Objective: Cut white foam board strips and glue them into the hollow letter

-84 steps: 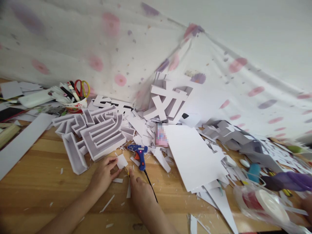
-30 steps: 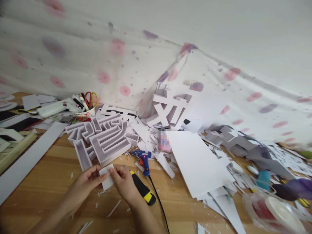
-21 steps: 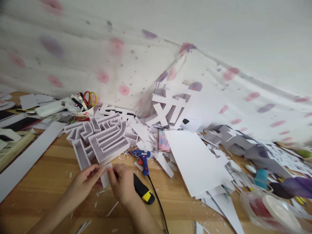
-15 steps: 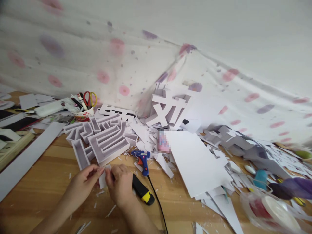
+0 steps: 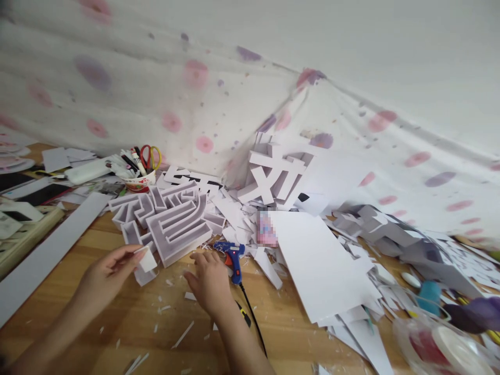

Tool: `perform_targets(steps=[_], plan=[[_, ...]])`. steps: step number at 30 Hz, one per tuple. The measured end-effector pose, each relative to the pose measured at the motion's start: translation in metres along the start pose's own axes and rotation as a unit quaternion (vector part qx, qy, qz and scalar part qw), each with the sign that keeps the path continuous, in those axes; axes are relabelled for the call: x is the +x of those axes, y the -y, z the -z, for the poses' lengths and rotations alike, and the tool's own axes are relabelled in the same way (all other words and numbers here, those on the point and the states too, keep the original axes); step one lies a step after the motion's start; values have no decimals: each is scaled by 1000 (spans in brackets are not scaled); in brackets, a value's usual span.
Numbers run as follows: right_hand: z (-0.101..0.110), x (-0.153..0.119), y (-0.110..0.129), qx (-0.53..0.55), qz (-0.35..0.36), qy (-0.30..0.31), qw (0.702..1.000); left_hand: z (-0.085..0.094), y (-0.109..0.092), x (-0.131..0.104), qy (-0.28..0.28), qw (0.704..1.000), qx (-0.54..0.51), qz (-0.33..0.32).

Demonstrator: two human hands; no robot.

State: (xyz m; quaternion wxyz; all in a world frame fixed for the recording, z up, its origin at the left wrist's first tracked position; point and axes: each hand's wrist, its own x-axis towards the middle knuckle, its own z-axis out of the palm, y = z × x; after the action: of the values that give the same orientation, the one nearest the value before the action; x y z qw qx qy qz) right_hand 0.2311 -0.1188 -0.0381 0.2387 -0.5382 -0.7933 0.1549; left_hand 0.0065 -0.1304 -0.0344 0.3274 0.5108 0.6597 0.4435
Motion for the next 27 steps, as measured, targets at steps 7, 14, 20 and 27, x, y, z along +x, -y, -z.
perform_targets(steps=[7,14,20,27], plan=[[-15,17,20,53,48,11,997,19,3,-4,-3,985,168,-42],[-26,14,21,81,63,5,995,10,-5,-8,-21,975,201,-95],[-26,3,14,96,58,-4,994,6,-7,-9,-34,968,225,-110],[-39,-5,21,88,78,27,993,1,2,-15,-90,962,234,-110]])
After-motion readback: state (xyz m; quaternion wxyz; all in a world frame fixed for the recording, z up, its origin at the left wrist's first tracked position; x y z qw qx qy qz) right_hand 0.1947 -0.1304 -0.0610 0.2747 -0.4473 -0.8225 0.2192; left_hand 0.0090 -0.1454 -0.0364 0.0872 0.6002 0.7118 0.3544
